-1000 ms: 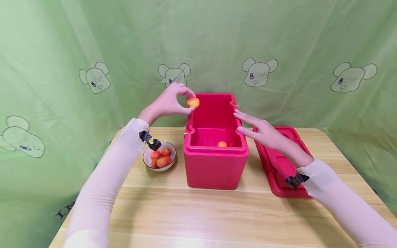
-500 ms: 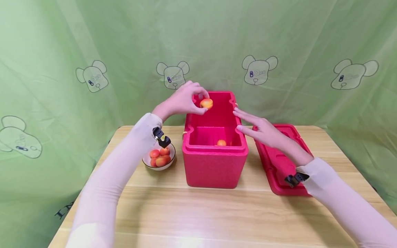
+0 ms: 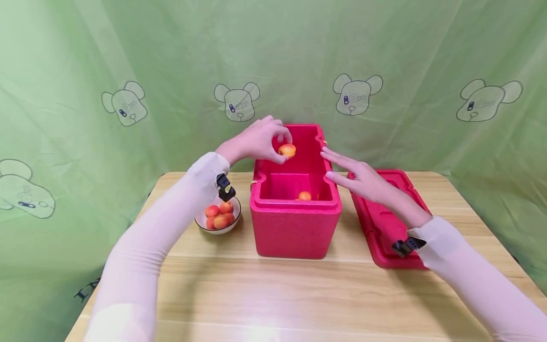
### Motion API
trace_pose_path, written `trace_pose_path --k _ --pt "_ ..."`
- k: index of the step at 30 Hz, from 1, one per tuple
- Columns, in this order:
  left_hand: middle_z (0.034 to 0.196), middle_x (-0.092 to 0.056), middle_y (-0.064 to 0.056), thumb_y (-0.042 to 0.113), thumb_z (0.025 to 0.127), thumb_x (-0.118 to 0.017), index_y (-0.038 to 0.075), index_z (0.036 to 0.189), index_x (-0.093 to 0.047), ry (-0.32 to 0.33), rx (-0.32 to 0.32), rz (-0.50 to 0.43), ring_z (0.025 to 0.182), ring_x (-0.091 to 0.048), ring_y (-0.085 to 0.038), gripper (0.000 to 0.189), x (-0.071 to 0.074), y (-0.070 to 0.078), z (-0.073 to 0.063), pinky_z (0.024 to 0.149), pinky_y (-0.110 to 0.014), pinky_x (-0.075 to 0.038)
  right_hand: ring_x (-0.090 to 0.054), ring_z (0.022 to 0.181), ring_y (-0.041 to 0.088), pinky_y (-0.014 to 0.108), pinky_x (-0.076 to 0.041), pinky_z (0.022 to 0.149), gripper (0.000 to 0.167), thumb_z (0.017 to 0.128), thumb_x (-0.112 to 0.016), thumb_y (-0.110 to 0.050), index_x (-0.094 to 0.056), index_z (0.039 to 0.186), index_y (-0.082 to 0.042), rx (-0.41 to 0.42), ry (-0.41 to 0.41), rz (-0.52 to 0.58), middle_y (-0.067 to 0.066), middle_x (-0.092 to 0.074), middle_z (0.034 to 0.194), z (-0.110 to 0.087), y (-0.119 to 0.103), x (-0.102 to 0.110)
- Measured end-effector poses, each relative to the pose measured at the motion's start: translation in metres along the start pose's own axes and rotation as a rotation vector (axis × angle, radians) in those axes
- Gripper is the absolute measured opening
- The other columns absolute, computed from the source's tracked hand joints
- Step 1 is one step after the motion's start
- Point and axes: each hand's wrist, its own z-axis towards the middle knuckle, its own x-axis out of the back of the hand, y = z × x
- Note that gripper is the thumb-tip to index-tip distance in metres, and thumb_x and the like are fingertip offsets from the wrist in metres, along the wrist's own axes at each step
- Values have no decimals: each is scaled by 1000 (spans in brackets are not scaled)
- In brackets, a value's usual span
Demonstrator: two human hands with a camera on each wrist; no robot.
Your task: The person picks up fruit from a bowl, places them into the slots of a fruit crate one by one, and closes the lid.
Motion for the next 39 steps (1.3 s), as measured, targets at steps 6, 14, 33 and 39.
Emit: trace_pose_path --k 6,14,33,39 --pt "97 -59 -2 36 81 -76 19 107 -72 -62 -10 70 98 -47 -19 31 -1 0 0 85 -35 -38 -31 153 20 24 -51 87 66 100 -63 -34 -34 159 -31 4 2 4 -7 -24 169 0 -1 0" --pt "106 -61 -8 40 83 -77 17 115 -71 -110 -2 76 102 -46 -19 39 -3 -2 -3 88 -37 -39 -31 153 21 22 -51 84 65 101 -63 -34 -34 159 -33 14 3 3 -7 -24 169 0 0 -1" --pt "102 -59 -5 38 83 -77 18 115 -70 -60 20 46 99 -47 -21 39 1 -17 -21 85 -36 -41 -28 155 21 37 -55 92 66 100 -63 -32 -34 159 -30 2 1 9 -7 -23 170 1 -3 0" --pt "105 -63 -5 38 81 -79 18 114 -71 -26 57 -8 102 -49 -23 39 5 -32 -42 84 -37 -43 -25 156 24 58 -49 104 66 101 -62 -35 -33 160 -29 3 -3 33 -5 -22 170 0 -1 -1"
